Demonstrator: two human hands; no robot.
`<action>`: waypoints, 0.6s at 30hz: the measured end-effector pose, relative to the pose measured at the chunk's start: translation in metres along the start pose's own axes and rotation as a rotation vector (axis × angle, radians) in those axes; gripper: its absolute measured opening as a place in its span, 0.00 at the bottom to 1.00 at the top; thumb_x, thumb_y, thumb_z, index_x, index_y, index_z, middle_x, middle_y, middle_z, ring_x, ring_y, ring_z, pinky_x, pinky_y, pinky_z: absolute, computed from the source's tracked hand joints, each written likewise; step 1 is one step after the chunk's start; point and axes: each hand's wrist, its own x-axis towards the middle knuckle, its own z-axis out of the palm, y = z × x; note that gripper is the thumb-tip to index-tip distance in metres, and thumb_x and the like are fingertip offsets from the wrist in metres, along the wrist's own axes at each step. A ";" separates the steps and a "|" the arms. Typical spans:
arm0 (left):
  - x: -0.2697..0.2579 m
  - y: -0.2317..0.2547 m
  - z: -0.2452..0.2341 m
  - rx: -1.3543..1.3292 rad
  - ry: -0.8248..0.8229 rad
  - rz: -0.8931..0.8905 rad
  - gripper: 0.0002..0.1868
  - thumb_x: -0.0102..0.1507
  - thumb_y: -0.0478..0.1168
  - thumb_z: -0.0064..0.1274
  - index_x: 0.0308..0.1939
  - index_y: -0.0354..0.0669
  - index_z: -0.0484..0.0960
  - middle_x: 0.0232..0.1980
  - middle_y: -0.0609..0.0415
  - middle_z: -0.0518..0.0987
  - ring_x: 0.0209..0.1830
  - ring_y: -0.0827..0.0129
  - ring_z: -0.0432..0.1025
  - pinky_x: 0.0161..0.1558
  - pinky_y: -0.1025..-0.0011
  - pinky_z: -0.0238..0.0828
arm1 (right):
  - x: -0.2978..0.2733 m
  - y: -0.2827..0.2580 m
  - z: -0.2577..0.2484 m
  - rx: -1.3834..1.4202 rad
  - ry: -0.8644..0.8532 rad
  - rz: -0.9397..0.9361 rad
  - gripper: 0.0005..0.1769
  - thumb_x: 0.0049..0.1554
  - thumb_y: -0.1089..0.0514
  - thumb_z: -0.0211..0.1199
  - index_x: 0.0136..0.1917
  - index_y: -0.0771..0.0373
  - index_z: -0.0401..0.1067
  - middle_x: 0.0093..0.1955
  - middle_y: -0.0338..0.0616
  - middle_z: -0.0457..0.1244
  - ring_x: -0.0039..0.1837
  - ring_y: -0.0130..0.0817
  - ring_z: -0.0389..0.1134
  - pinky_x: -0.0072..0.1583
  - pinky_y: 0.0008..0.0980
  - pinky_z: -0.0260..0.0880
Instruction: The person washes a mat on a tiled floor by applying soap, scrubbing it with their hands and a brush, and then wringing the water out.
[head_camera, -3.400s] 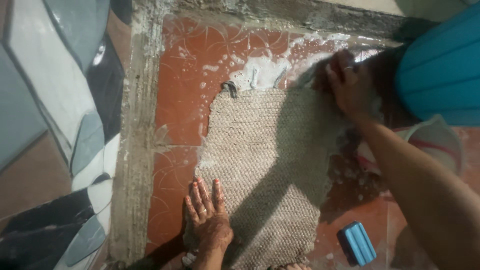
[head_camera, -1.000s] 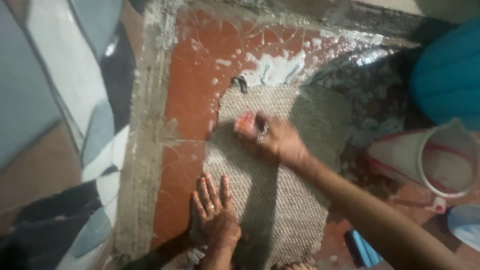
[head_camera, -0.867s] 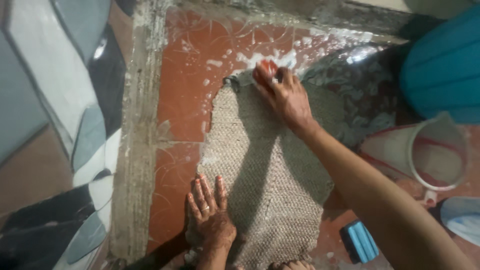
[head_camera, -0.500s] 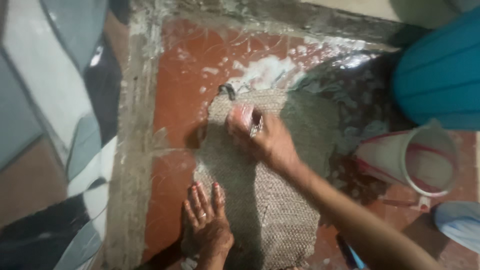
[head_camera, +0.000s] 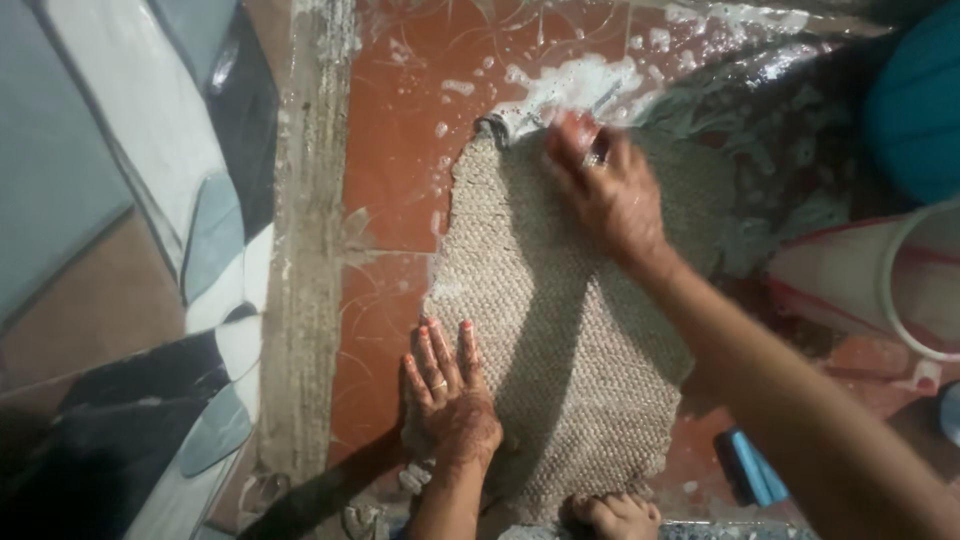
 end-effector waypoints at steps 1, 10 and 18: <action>0.001 0.000 0.001 -0.007 -0.031 0.004 0.78 0.41 0.63 0.72 0.78 0.42 0.30 0.79 0.27 0.28 0.80 0.38 0.22 0.72 0.40 0.16 | 0.014 0.011 0.003 0.048 0.057 0.020 0.28 0.72 0.38 0.54 0.80 0.45 0.59 0.75 0.65 0.55 0.70 0.64 0.63 0.58 0.57 0.75; 0.019 -0.009 -0.060 -0.214 -0.699 0.001 0.93 0.36 0.71 0.75 0.80 0.44 0.17 0.82 0.30 0.16 0.81 0.39 0.10 0.75 0.42 0.09 | 0.045 0.046 0.004 0.057 0.019 0.034 0.33 0.70 0.39 0.54 0.85 0.35 0.49 0.71 0.64 0.54 0.67 0.61 0.62 0.62 0.57 0.71; 0.015 -0.008 -0.049 -0.319 -0.647 -0.015 0.95 0.33 0.69 0.78 0.79 0.45 0.16 0.82 0.32 0.17 0.82 0.42 0.11 0.76 0.42 0.09 | 0.058 0.055 0.004 0.164 -0.121 0.143 0.35 0.70 0.34 0.52 0.85 0.29 0.44 0.71 0.61 0.52 0.70 0.60 0.60 0.69 0.55 0.67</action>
